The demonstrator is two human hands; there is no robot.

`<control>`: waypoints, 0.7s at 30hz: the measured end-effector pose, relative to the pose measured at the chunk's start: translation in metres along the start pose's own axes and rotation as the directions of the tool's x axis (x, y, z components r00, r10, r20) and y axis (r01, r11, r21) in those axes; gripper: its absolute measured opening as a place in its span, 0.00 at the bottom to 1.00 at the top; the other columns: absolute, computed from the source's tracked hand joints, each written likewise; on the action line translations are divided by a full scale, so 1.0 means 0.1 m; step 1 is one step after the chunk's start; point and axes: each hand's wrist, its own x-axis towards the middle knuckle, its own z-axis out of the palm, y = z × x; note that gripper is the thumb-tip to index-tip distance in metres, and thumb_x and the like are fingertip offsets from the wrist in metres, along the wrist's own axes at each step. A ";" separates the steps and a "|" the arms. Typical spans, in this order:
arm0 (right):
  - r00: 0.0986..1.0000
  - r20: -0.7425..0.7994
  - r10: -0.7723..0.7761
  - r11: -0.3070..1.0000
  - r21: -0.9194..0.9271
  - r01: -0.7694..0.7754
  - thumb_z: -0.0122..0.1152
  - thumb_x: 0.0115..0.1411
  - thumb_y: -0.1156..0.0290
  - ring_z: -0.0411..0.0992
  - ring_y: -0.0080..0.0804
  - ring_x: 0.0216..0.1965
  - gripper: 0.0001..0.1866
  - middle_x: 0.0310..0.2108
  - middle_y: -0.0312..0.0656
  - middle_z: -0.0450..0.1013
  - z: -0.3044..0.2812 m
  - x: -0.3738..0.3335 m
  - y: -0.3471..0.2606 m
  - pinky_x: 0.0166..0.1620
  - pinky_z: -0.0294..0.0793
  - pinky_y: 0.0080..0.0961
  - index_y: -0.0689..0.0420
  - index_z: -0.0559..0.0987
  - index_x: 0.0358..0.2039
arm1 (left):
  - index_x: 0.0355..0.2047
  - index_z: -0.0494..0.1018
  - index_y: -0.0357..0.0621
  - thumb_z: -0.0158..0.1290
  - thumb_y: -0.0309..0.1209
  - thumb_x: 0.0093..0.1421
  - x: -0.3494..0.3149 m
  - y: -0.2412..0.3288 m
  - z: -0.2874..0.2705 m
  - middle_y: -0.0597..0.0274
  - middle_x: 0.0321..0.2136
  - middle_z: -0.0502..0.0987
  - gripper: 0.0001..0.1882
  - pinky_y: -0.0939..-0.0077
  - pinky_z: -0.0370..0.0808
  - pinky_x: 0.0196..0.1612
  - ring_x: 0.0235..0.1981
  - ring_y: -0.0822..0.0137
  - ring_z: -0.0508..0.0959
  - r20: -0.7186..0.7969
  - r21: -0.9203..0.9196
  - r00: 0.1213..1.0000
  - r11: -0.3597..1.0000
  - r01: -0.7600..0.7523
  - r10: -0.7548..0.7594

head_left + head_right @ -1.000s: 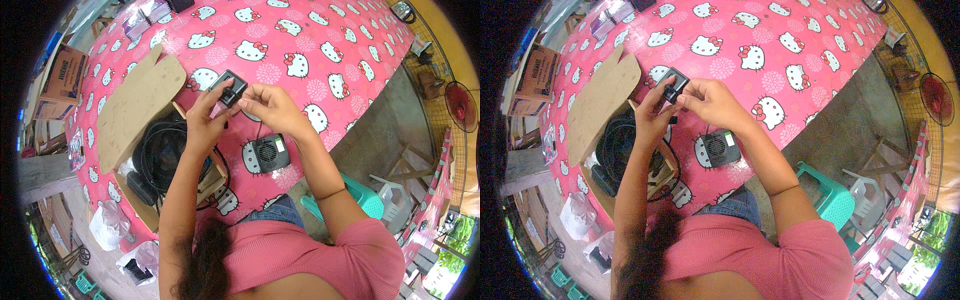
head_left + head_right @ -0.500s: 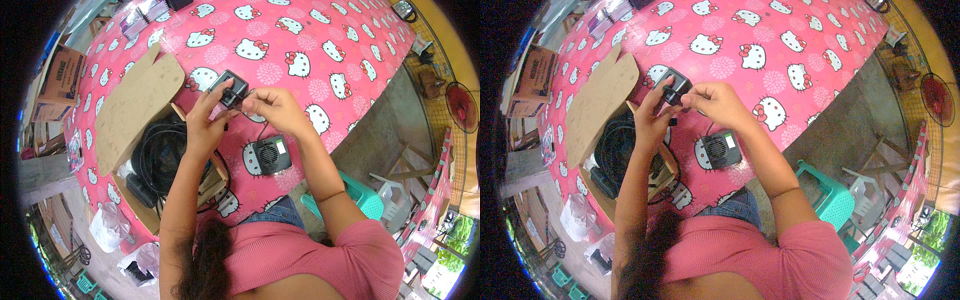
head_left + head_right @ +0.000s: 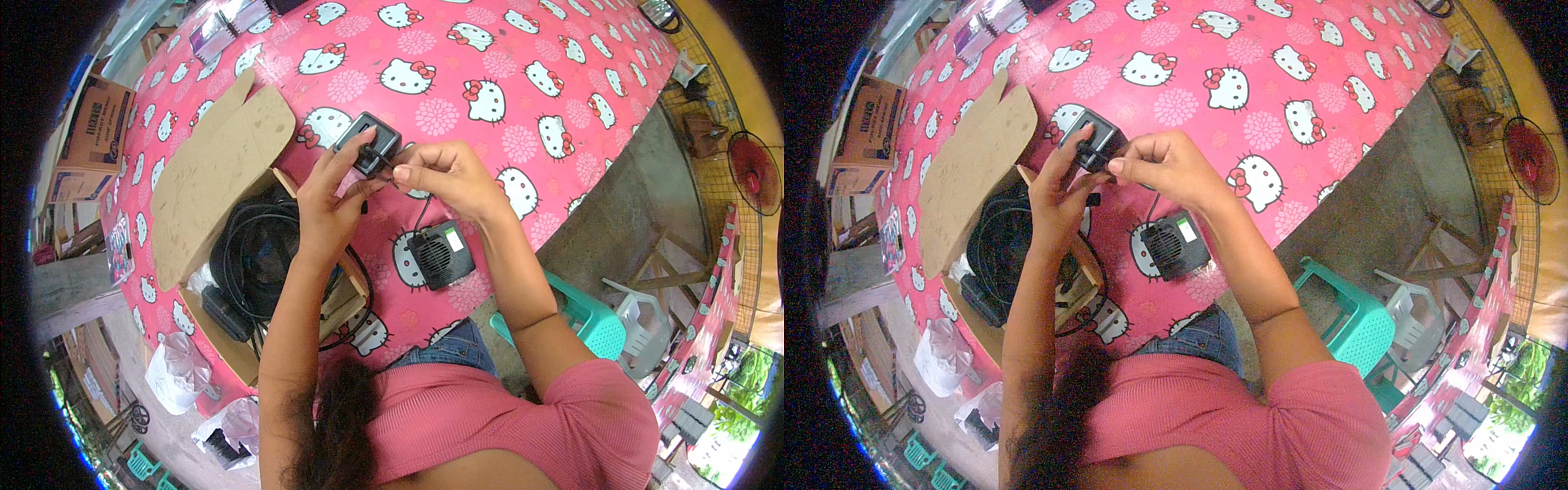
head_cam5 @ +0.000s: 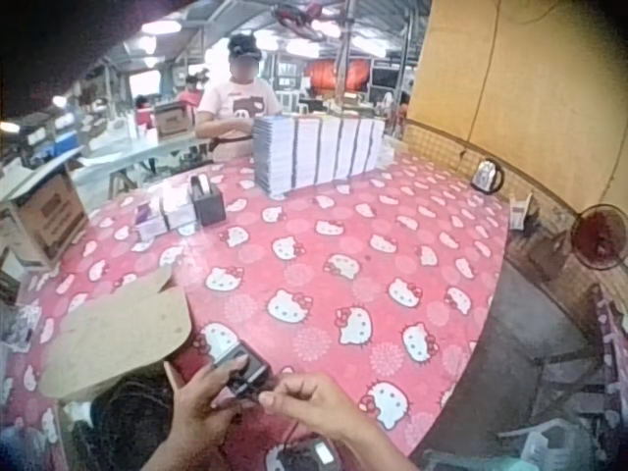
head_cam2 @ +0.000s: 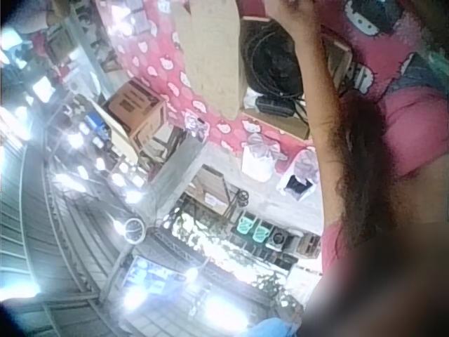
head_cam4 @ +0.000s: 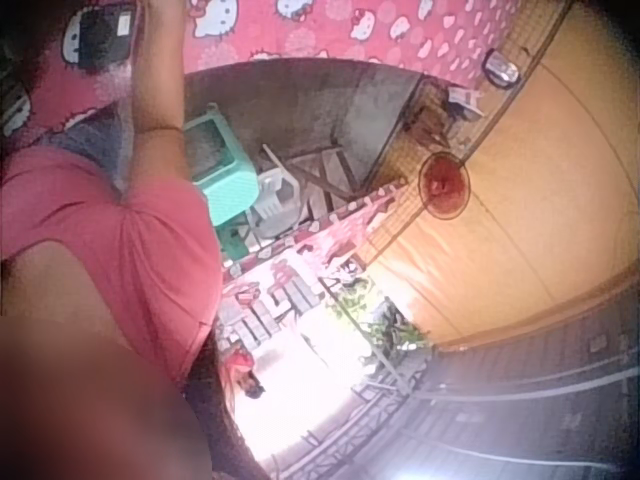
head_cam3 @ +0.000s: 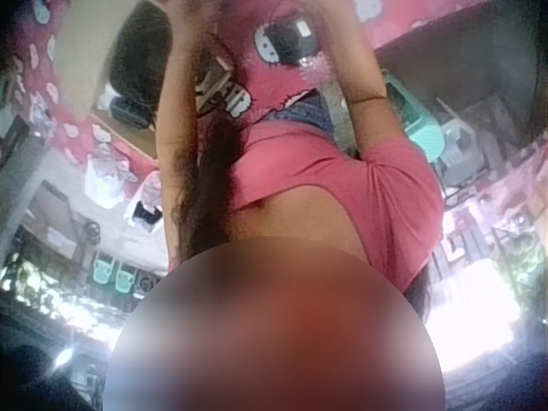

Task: The person assembles booklets by plugging electronic components into base units, organizing them in a box, and then inserting metal spiral bindings into a stack of red and white printed covers using their hands.

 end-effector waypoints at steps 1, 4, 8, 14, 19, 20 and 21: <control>1.000 0.002 -0.006 1.000 0.013 0.006 0.62 0.57 0.67 0.67 0.17 0.28 0.10 0.25 0.33 0.72 0.00 -0.01 -0.01 0.34 0.66 0.17 0.61 0.78 0.24 | 0.54 0.69 0.50 0.54 0.08 0.44 0.00 0.00 0.00 0.58 0.46 0.72 0.35 0.78 0.72 0.46 0.46 0.68 0.73 0.003 0.005 1.000 1.000 -0.005 0.005; 1.000 0.010 -0.023 0.999 0.047 0.023 0.62 0.56 0.68 0.67 0.17 0.28 0.10 0.25 0.33 0.72 0.01 -0.02 -0.02 0.34 0.66 0.17 0.61 0.77 0.23 | 0.54 0.69 0.49 0.54 0.08 0.44 0.00 0.01 0.00 0.58 0.46 0.73 0.35 0.78 0.72 0.46 0.46 0.68 0.73 0.007 0.013 1.000 1.000 -0.009 0.009; 0.999 -0.016 -0.046 0.998 0.051 0.047 0.61 0.56 0.68 0.69 0.18 0.27 0.10 0.23 0.34 0.74 0.03 -0.02 -0.02 0.33 0.67 0.19 0.60 0.77 0.21 | 0.54 0.70 0.49 0.55 0.09 0.44 0.01 -0.01 -0.01 0.57 0.44 0.74 0.35 0.77 0.71 0.46 0.45 0.67 0.74 0.003 0.052 0.999 0.998 -0.033 0.032; 0.993 -0.007 -0.117 0.990 0.076 0.117 0.62 0.57 0.65 0.70 0.19 0.29 0.13 0.25 0.35 0.75 0.03 0.00 0.05 0.36 0.68 0.20 0.61 0.78 0.22 | 0.53 0.70 0.48 0.55 0.10 0.43 0.01 -0.04 -0.01 0.56 0.44 0.74 0.35 0.77 0.71 0.46 0.45 0.67 0.74 -0.011 0.027 1.000 0.999 -0.025 0.025; 0.998 -0.046 -0.047 0.993 0.102 0.051 0.63 0.57 0.61 0.71 0.20 0.30 0.14 0.27 0.36 0.76 0.02 0.00 0.17 0.38 0.68 0.20 0.61 0.80 0.26 | 0.53 0.70 0.48 0.55 0.10 0.43 0.01 -0.05 -0.02 0.55 0.44 0.74 0.35 0.76 0.71 0.47 0.45 0.66 0.75 -0.014 0.078 0.998 0.995 -0.054 0.055; 0.998 -0.063 -0.008 0.997 0.080 0.013 0.63 0.57 0.60 0.71 0.20 0.31 0.15 0.27 0.36 0.76 0.01 0.01 0.19 0.39 0.69 0.20 0.61 0.80 0.27 | 0.53 0.70 0.48 0.55 0.10 0.43 0.01 -0.05 -0.02 0.55 0.44 0.74 0.35 0.76 0.71 0.47 0.45 0.66 0.75 -0.013 0.083 0.998 0.995 -0.063 0.064; 0.999 -0.047 -0.003 0.993 0.116 0.008 0.63 0.57 0.60 0.71 0.20 0.31 0.15 0.27 0.36 0.76 0.01 0.01 0.21 0.39 0.69 0.20 0.61 0.80 0.27 | 0.54 0.68 0.47 0.55 0.10 0.45 0.01 -0.05 -0.03 0.58 0.47 0.73 0.34 0.77 0.72 0.46 0.47 0.68 0.74 0.011 0.098 0.999 0.994 -0.053 0.053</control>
